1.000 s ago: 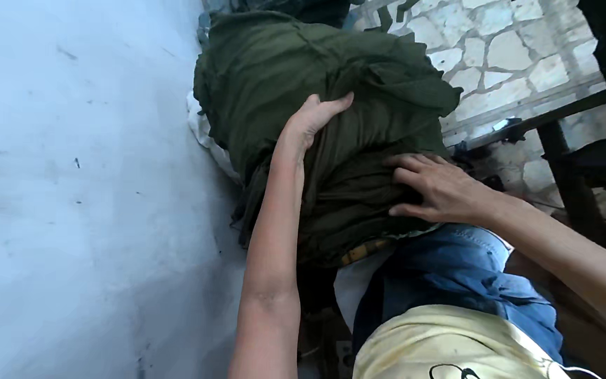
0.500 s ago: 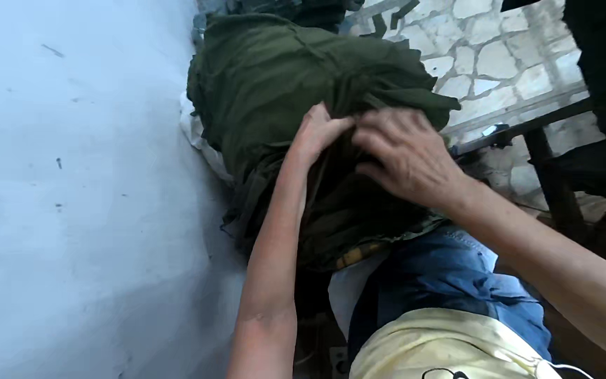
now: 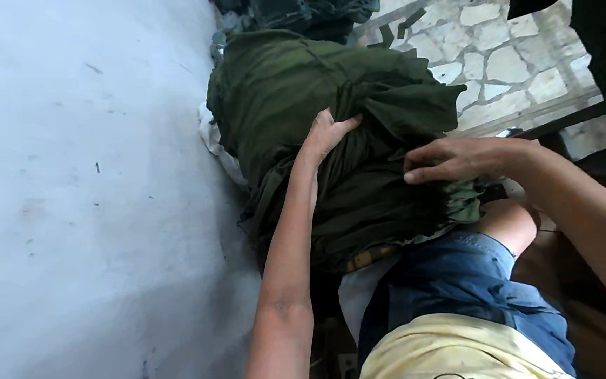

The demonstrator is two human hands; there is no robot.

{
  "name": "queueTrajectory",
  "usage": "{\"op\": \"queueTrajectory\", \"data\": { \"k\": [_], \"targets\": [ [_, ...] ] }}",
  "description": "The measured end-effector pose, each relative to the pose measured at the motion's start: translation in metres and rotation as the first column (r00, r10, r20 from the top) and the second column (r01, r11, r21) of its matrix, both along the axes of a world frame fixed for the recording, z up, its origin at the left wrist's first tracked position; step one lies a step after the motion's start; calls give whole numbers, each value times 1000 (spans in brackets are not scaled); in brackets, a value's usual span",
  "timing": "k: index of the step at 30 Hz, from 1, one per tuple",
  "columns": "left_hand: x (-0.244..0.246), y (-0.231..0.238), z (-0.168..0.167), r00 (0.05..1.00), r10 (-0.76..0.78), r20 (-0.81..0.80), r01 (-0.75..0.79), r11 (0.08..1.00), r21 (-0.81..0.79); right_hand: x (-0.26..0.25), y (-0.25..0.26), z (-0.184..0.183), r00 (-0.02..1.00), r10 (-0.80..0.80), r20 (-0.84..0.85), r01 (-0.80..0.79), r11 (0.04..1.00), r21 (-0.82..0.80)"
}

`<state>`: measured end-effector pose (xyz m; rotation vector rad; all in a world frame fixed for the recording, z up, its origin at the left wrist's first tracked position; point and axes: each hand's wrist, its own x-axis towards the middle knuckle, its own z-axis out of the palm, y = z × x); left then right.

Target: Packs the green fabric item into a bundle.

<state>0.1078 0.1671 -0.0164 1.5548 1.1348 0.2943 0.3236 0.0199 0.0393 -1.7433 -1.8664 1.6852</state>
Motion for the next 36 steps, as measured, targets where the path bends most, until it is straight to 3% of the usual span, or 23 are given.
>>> {"op": "queueTrajectory", "data": {
  "k": [2, 4, 6, 8, 9, 11, 14, 15, 17, 19, 23, 26, 28, 30, 33, 34, 35, 36],
  "targets": [
    [0, 1, -2, 1000, 9, -8, -9, 1000, 2, 9, -4, -3, 997, 71, 28, -73, 995, 65],
    [-1, -2, 2, 999, -33, -21, 33, 999, 16, 18, -1, 1, 1000, -1, -24, 6, 977, 214],
    [-3, -19, 22, 982, -190, -7, 190, 981, 22, 20, 13, 3, 992, -85, -96, 115, 924, 365],
    [3, -42, 39, 936, -329, -126, 341, 936, 88, 11, 30, -7, 982, -152, -110, 186, 856, 483],
    [9, -51, 43, 908, -324, -266, 368, 920, 135, 4, 36, -13, 978, -195, -76, 205, 816, 540],
    [21, -59, 40, 862, -174, -477, 284, 944, 167, -16, 36, -22, 953, -302, 35, 201, 713, 672],
    [24, -39, 24, 885, -43, -463, 104, 989, 106, -46, 7, -22, 934, -311, 175, 47, 593, 804],
    [22, -29, 18, 904, -36, -426, 67, 996, 57, -49, -9, -24, 945, -244, 219, -28, 605, 796],
    [18, -11, 16, 937, -19, -348, -9, 997, -79, -39, -34, -37, 966, -81, 245, -108, 737, 667],
    [19, -1, 17, 944, -15, -330, -33, 990, -140, -15, -41, -45, 997, 2, 71, -38, 863, 504],
    [18, -6, 10, 974, -10, -228, -17, 993, -119, 16, -26, -26, 981, -10, -192, 100, 878, 467],
    [4, -30, 32, 962, -272, -17, 268, 956, -121, 13, 4, -13, 955, -155, -252, 264, 832, 487],
    [6, -51, 43, 918, -370, -139, 375, 927, 11, 0, 25, -16, 946, -250, -209, 325, 764, 558],
    [13, -59, 34, 905, -247, -348, 303, 946, 115, -20, 35, -19, 937, -332, -107, 313, 663, 680],
    [16, -44, 16, 934, -118, -336, 157, 984, 90, -52, 15, -19, 940, -327, 100, 74, 479, 875],
    [15, -36, 14, 944, -105, -313, 125, 991, 42, -56, 1, -25, 951, -253, 179, -39, 476, 879],
    [15, -28, 14, 950, -94, -299, 95, 995, -12, -56, -12, -35, 954, -166, 251, -127, 532, 837],
    [15, -20, 19, 951, -89, -296, 67, 994, -85, -50, -22, -47, 957, -82, 278, -158, 656, 738]
  ]
}}
